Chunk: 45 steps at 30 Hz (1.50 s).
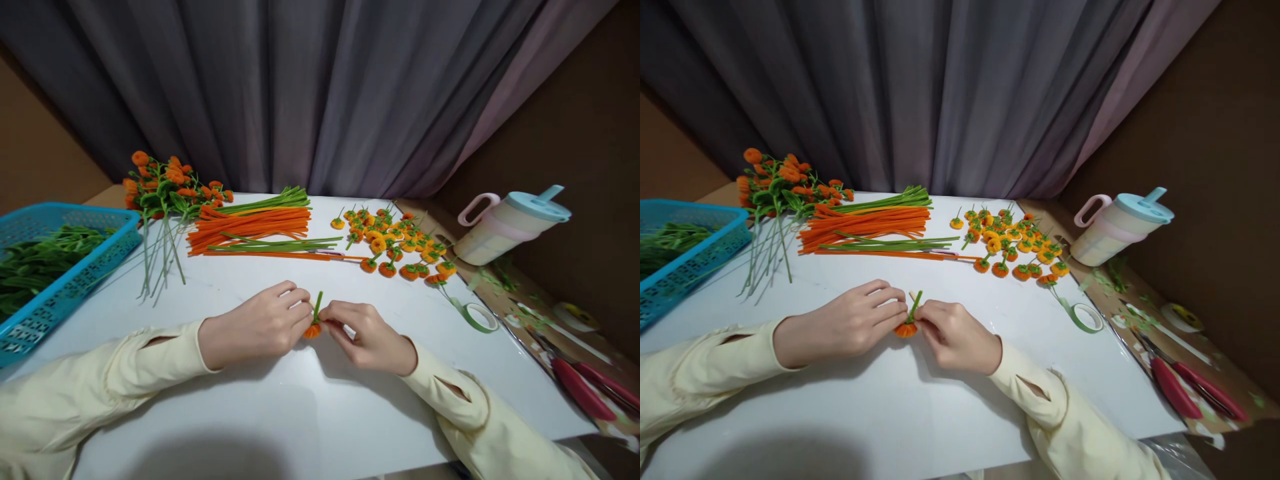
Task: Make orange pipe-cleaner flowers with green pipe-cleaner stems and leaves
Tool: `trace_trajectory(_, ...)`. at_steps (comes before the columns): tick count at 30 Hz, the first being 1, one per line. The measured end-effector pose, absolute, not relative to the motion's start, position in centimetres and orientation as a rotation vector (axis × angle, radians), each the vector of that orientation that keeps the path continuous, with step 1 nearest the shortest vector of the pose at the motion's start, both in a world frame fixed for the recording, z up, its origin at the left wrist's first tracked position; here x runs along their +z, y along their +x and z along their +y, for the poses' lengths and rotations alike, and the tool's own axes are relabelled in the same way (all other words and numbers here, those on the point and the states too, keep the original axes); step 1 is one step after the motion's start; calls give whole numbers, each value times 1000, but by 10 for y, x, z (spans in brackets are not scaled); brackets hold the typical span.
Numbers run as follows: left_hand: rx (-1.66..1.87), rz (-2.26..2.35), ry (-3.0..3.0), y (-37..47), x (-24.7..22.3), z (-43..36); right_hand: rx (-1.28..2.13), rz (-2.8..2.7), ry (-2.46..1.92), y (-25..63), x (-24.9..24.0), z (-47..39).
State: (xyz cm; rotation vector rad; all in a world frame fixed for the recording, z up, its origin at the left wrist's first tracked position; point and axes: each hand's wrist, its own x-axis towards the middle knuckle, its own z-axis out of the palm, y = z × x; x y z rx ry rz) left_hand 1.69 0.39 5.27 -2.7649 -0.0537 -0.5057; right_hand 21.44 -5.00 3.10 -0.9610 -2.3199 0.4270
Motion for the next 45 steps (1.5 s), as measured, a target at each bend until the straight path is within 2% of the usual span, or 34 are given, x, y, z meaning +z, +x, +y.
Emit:
trace_trajectory(7, -603, -38, -2954, 14, 50, 11, -375, -2578, -666, 213, 26, -54)
trace_trajectory(9, -570, -59, -3008, 13, 50, 12, -443, -2585, -600, 212, 23, -53)
trace_trajectory(11, -552, -101, -2985, 13, 52, 11, -276, -2533, -711, 212, 20, -52)
trace_trajectory(15, -621, -218, -2831, 10, 61, 7, 286, -2267, -986, 212, 21, -50)
trace_trajectory(18, -489, -293, -2891, 8, 66, 3, 484, -2161, -1058, 212, 25, -51)
trace_trajectory(24, -187, -432, -3022, 9, 61, -2, 439, -2141, -1045, 205, 26, -53)
trace_trajectory(31, 5, -373, -2933, 17, 60, -7, 332, -2191, -1007, 205, 23, -52)
trace_trajectory(34, 98, -288, -2880, 17, 63, -7, 136, -2320, -983, 207, 23, -52)
trace_trajectory(40, 147, -145, -2872, 16, 65, -4, -612, -2624, -692, 203, 22, -54)
trace_trajectory(45, 135, -88, -2905, 16, 64, -4, -774, -2640, -548, 203, 17, -53)
